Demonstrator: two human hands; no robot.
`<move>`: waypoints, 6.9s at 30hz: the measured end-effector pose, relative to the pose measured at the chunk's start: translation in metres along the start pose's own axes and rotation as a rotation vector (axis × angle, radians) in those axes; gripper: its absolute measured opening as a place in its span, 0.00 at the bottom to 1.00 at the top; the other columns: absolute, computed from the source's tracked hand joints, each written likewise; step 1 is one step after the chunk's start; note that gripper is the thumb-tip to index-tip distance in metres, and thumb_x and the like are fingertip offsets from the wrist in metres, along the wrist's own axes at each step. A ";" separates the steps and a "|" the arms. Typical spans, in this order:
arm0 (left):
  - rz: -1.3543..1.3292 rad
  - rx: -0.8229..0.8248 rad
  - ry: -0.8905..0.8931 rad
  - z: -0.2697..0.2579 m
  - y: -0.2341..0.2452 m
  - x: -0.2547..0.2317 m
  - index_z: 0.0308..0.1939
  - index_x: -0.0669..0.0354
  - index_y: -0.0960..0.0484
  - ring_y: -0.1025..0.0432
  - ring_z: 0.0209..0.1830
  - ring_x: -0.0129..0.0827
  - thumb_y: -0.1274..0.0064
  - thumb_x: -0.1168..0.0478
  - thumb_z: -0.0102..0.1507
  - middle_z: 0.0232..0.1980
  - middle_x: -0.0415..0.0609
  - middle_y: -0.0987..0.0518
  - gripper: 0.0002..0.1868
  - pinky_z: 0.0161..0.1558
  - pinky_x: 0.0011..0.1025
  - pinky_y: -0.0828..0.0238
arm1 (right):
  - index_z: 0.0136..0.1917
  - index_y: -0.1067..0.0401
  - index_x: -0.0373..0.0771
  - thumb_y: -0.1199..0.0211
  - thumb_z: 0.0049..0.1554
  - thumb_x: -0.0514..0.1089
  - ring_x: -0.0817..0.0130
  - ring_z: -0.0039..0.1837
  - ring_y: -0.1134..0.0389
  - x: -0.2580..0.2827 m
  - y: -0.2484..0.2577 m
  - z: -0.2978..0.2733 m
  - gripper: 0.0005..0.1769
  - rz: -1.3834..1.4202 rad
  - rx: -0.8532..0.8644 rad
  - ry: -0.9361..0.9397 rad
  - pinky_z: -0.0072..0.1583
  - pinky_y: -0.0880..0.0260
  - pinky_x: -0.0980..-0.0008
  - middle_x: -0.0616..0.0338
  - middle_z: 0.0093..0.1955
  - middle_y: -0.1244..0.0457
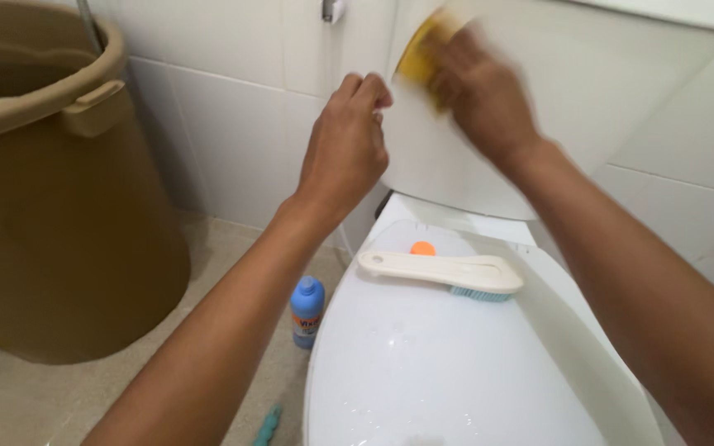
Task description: The person cleans the exterior of a toilet tank using a sponge, a small brush, and liquid cleaner from a blue bottle.
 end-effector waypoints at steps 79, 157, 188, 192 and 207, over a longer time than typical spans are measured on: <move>-0.035 -0.117 0.465 0.061 -0.060 0.001 0.62 0.71 0.28 0.22 0.37 0.57 0.66 0.55 0.73 0.42 0.70 0.18 0.23 0.45 0.47 0.23 | 0.66 0.30 0.40 0.38 0.59 0.35 0.51 0.53 0.29 -0.033 0.029 -0.024 0.22 -0.073 -0.168 -0.171 0.51 0.24 0.54 0.48 0.57 0.37; -0.382 0.150 0.489 0.068 -0.022 0.021 0.58 0.68 0.28 0.24 0.17 0.45 0.67 0.54 0.71 0.30 0.61 0.19 0.22 0.26 0.41 0.24 | 0.71 0.34 0.49 0.37 0.55 0.42 0.57 0.56 0.31 -0.029 0.010 -0.064 0.30 -0.182 0.393 -0.190 0.48 0.25 0.59 0.54 0.61 0.38; -0.290 0.175 0.517 0.013 -0.041 0.026 0.62 0.72 0.31 0.23 0.30 0.55 0.67 0.56 0.74 0.38 0.68 0.21 0.22 0.35 0.47 0.25 | 0.71 0.33 0.50 0.38 0.59 0.42 0.58 0.48 0.28 -0.033 -0.005 -0.062 0.27 -0.084 0.356 -0.216 0.46 0.25 0.62 0.59 0.59 0.37; -0.229 -0.034 0.315 0.009 -0.043 -0.007 0.72 0.67 0.43 0.25 0.46 0.64 0.64 0.58 0.73 0.55 0.72 0.29 0.25 0.45 0.53 0.28 | 0.69 0.32 0.48 0.37 0.55 0.40 0.55 0.48 0.28 -0.008 -0.038 -0.053 0.28 0.059 0.232 -0.120 0.46 0.26 0.58 0.56 0.59 0.35; 0.344 0.044 -0.347 0.039 -0.082 -0.075 0.76 0.56 0.48 0.28 0.42 0.57 0.51 0.57 0.70 0.58 0.69 0.34 0.33 0.27 0.43 0.21 | 0.66 0.34 0.40 0.39 0.59 0.35 0.50 0.44 0.26 -0.071 0.044 -0.117 0.22 0.072 -0.034 -0.409 0.46 0.22 0.60 0.48 0.59 0.35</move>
Point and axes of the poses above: each hand's wrist, its own z-axis towards the middle knuckle, its own y-axis out of the back of the hand, x = y × z, the point moved 2 cm from there along z, towards the middle knuckle
